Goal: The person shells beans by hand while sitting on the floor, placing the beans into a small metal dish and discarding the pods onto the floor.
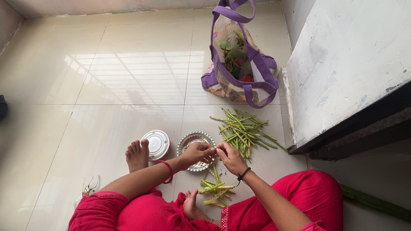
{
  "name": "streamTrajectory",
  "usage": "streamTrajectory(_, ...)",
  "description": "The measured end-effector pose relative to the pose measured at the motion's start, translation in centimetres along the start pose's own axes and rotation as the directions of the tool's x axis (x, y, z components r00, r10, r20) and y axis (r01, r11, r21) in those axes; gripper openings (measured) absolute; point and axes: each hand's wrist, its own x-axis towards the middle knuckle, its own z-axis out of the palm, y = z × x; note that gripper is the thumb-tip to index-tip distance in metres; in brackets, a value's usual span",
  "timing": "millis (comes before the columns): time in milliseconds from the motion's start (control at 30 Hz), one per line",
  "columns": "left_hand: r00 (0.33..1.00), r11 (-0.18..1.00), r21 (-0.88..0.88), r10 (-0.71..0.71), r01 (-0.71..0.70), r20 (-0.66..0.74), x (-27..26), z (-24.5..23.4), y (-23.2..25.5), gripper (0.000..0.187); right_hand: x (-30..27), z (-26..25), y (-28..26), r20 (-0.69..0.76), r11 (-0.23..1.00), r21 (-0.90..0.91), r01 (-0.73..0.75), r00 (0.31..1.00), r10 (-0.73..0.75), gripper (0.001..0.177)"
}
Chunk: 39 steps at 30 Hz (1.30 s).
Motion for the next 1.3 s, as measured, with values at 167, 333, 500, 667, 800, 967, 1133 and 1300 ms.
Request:
streamTrajectory(167,0.999,0.996,0.084,0.011,-0.007,-0.041,0.0,0.4,0.0,0.032,0.0,0.2,0.8,-0.024,0.999,-0.053,0.014,1.000,-0.015,0.022)
streamTrajectory(333,0.991,0.988,0.151,0.049,-0.030,-0.123,0.0,0.6,0.6,0.028,0.6,0.5,3.1,-0.017,0.999,0.024,-0.029,0.999,0.029,0.021)
streamTrajectory(500,0.987,0.997,-0.074,0.015,-0.027,-0.160,0.1,0.0,0.6,0.027,0.9,1.3,4.1,-0.052,0.961,0.267,-0.069,0.995,0.086,0.020)
streamTrajectory(667,0.984,0.987,-0.161,-0.009,-0.021,-0.179,-0.2,-0.3,0.5,0.025,0.5,1.1,2.9,-0.090,0.990,0.130,-0.048,0.994,0.060,0.021)
streamTrajectory(800,0.986,0.983,-0.182,-0.009,-0.022,-0.169,0.1,-0.5,0.1,0.024,0.6,1.0,3.7,-0.075,0.989,0.124,-0.080,0.993,0.090,0.020)
streamTrajectory(967,0.991,0.977,-0.214,-0.026,-0.003,-0.135,0.6,-0.9,-0.3,0.023,1.5,1.3,6.6,-0.026,0.956,0.279,-0.092,0.994,0.103,0.018)
streamTrajectory(1133,0.996,0.961,-0.274,-0.060,0.038,-0.073,0.3,-1.2,-0.3,0.024,1.7,1.8,7.5,0.033,0.919,0.372,-0.134,0.991,0.131,0.018)
streamTrajectory(1300,0.999,0.932,-0.359,-0.038,0.041,0.015,0.0,-1.3,-0.5,0.024,1.1,1.4,5.5,-0.039,0.978,0.182,-0.099,0.993,0.108,0.020)
